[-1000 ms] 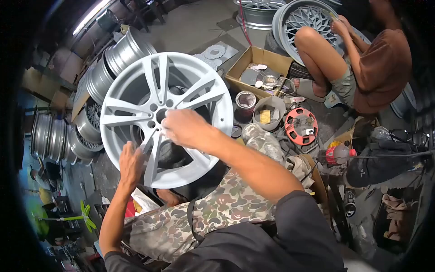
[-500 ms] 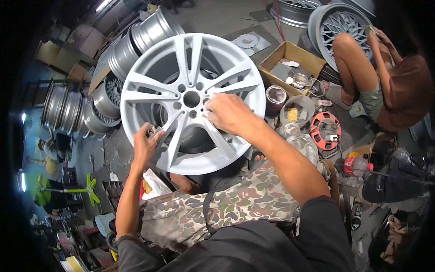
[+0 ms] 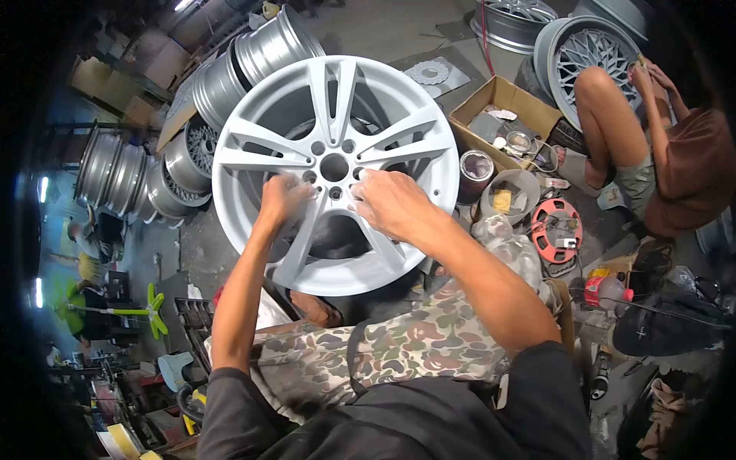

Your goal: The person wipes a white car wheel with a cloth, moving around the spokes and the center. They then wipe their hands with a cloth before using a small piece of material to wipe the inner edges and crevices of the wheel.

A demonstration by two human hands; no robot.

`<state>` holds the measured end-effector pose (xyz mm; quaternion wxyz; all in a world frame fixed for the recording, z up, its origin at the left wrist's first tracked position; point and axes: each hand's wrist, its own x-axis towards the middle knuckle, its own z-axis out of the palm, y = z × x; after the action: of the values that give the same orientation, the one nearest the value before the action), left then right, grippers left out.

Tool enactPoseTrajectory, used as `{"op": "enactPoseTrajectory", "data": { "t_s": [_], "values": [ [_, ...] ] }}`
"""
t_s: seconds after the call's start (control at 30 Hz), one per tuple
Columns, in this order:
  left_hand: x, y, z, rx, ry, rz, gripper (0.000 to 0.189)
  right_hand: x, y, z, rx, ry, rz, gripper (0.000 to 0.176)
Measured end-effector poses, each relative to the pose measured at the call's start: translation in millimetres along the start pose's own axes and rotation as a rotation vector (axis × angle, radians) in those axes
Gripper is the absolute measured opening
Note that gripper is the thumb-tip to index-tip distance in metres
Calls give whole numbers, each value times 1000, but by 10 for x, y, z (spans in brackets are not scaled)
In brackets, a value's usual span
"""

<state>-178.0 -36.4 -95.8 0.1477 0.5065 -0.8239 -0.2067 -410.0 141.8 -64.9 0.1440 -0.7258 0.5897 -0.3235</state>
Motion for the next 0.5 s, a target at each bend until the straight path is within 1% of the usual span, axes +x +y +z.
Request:
{"op": "enactPoseTrajectory", "data": {
  "t_s": [0.03,0.07,0.17,0.2,0.23,0.3,0.33,0.37,0.47,0.5],
  "values": [
    [-104,-74,-102,20,19,12,30,-26,-11,-33,-8,-12,16,21],
    [-225,-133,-180,-41,50,48,29,-66,-23,-92,-5,-28,32,20],
    [-382,-69,-343,-79,34,-14,28,-123,9,-133,31,-39,44,20],
    [-297,-92,-313,-23,17,6,27,-102,1,-122,21,-58,47,19],
    [-194,-78,-232,-30,23,11,27,-83,8,-85,11,-57,45,19],
    [24,44,11,99,19,-1,28,-37,42,26,10,-51,-30,20],
    [115,107,117,125,8,-52,33,-25,26,47,1,-55,-41,22],
    [215,79,242,161,20,-19,31,-36,1,39,-3,-48,-41,22],
    [136,115,193,196,28,6,31,-119,-71,19,8,-62,-26,23],
    [67,132,85,146,24,-42,29,-138,-47,-2,15,-55,-22,23]
  ]
}}
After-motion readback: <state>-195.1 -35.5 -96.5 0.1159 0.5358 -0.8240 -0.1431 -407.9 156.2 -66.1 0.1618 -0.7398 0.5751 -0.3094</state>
